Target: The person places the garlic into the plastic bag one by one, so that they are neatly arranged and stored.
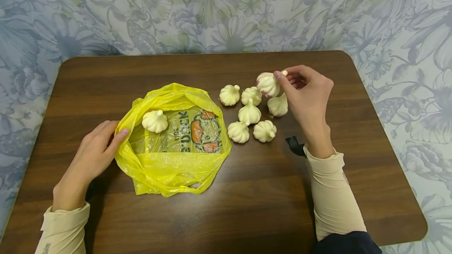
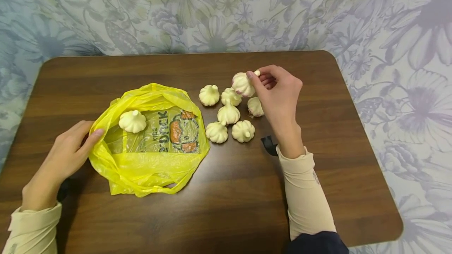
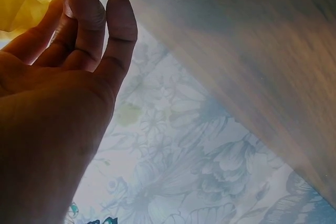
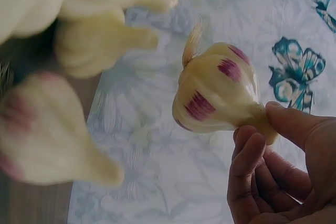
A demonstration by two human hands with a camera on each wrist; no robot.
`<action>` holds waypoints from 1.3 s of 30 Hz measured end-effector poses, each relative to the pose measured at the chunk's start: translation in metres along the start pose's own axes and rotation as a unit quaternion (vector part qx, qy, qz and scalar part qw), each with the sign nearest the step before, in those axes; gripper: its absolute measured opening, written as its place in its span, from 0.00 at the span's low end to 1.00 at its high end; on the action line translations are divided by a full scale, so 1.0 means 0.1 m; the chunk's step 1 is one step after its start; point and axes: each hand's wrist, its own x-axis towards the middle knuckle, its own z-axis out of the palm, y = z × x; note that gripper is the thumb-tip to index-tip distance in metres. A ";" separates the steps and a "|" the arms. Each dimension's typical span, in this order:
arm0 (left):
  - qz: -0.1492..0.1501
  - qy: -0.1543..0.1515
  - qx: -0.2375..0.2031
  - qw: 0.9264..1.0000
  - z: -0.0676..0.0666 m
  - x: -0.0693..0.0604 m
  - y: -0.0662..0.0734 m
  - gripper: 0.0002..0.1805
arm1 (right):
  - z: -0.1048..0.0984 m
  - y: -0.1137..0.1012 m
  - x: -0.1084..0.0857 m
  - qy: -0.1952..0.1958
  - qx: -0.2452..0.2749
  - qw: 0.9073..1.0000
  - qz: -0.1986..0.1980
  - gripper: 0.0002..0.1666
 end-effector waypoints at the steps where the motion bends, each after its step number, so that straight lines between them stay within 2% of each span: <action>1: 0.001 0.001 0.000 1.000 0.00 0.00 0.00 0.20 | 0.02 -0.02 -0.01 -0.003 0.004 1.000 -0.002 0.13; 6: 0.004 0.005 0.002 1.000 0.00 0.00 0.01 0.19 | 0.13 -0.15 -0.05 -0.019 0.018 1.000 -0.007 0.12; 13: 0.003 0.004 0.003 1.000 0.00 0.00 0.01 0.20 | 0.32 -0.30 -0.13 -0.052 0.034 0.997 -0.036 0.13; 28: 0.010 0.004 -0.001 1.000 0.00 0.02 0.02 0.20 | 0.65 -0.48 -0.26 -0.106 0.056 0.990 -0.071 0.11; 39: 0.004 -0.002 -0.008 1.000 0.00 0.01 0.03 0.21 | 0.96 -0.64 -0.35 -0.147 0.037 0.984 -0.096 0.12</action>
